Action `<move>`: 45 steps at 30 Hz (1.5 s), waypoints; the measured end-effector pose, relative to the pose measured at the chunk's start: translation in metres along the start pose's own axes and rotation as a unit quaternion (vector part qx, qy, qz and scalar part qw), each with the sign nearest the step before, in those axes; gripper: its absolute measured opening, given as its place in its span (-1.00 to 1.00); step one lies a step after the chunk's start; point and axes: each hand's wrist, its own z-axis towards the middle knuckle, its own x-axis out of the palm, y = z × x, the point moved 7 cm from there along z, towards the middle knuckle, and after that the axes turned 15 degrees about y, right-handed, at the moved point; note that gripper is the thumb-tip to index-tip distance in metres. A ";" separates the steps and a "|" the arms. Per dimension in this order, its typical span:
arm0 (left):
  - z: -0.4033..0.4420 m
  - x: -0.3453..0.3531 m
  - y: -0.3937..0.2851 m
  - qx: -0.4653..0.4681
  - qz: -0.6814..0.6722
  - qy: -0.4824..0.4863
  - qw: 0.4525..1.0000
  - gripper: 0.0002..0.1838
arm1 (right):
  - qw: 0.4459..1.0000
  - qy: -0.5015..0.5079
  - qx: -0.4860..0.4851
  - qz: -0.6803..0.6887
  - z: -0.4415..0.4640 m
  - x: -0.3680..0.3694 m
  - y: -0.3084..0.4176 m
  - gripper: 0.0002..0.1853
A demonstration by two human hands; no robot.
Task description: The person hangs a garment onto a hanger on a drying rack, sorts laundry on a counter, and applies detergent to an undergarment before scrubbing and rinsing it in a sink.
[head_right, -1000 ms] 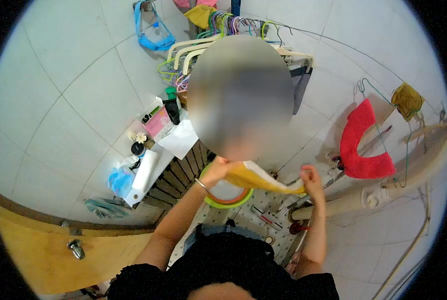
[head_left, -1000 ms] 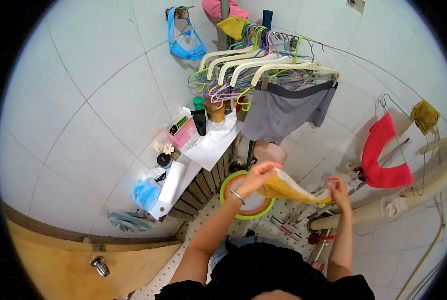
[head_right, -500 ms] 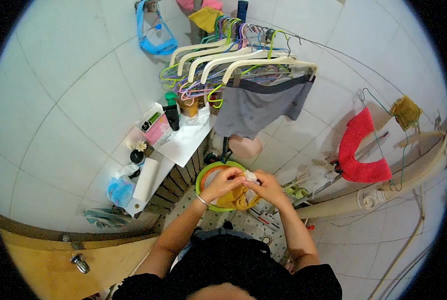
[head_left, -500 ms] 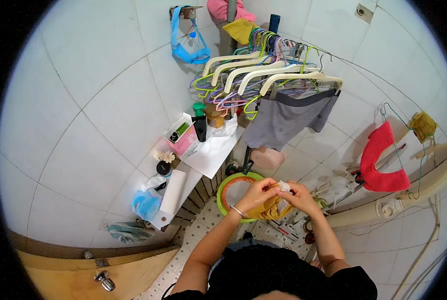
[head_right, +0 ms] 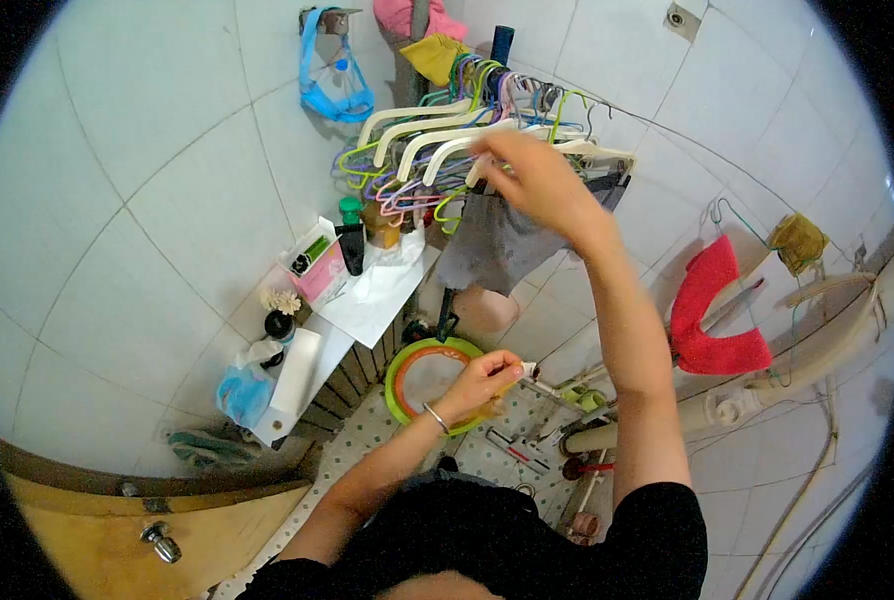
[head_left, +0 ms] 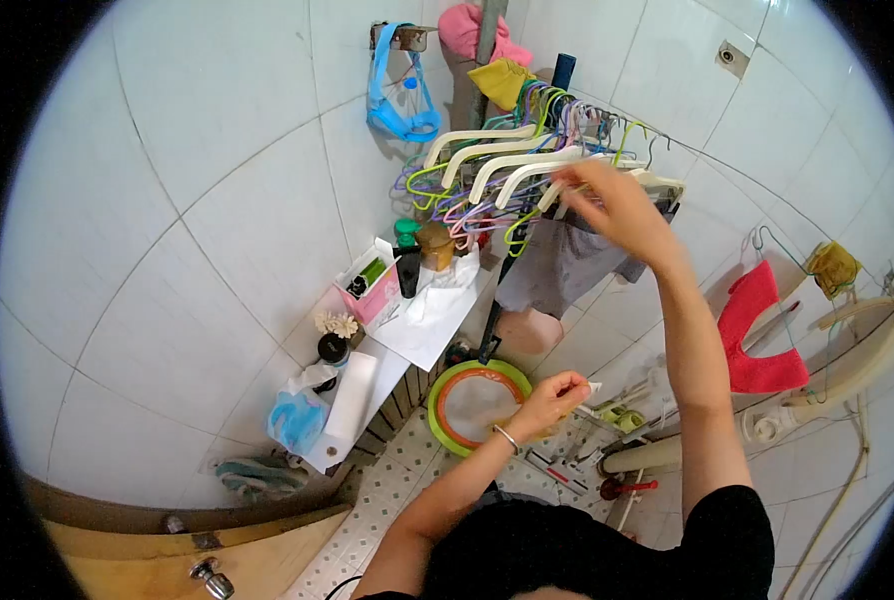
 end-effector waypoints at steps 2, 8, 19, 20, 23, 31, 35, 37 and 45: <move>0.000 0.003 -0.004 0.006 -0.008 -0.002 1.000 -0.84 | 0.995 -0.019 -0.049 -0.090 0.044 -0.004 -0.014 -0.76; -0.006 0.009 -0.014 0.039 -0.055 -0.018 0.998 -0.87 | 0.971 0.220 0.038 -0.083 0.097 0.041 -0.051 -0.62; -0.024 -0.025 -0.144 0.251 -0.061 -0.278 0.925 -0.29 | 0.945 0.289 0.022 0.151 0.064 0.033 -0.059 -0.68; -0.020 -0.027 -0.154 0.266 -0.083 -0.282 0.918 -0.26 | 0.928 0.319 0.043 0.189 0.060 0.034 -0.062 -0.71; -0.003 -0.036 -0.158 0.272 -0.101 -0.276 0.916 -0.29 | 0.917 0.326 0.037 0.227 0.052 0.027 -0.061 -0.72; 0.023 -0.027 -0.158 0.245 -0.069 -0.209 0.944 -0.37 | 0.947 0.270 0.008 0.174 0.067 0.022 -0.060 -0.70; 0.027 -0.022 -0.156 0.244 -0.081 -0.210 0.943 -0.39 | 0.948 0.204 -0.067 0.236 0.082 0.012 -0.040 -0.69; 0.028 -0.025 -0.151 0.241 -0.076 -0.209 0.945 -0.40 | 0.955 0.182 -0.052 0.228 0.089 0.006 -0.042 -0.69; 0.036 -0.027 -0.142 0.239 -0.068 -0.209 0.946 -0.42 | 0.944 0.210 -0.098 0.234 0.109 -0.026 -0.009 -0.70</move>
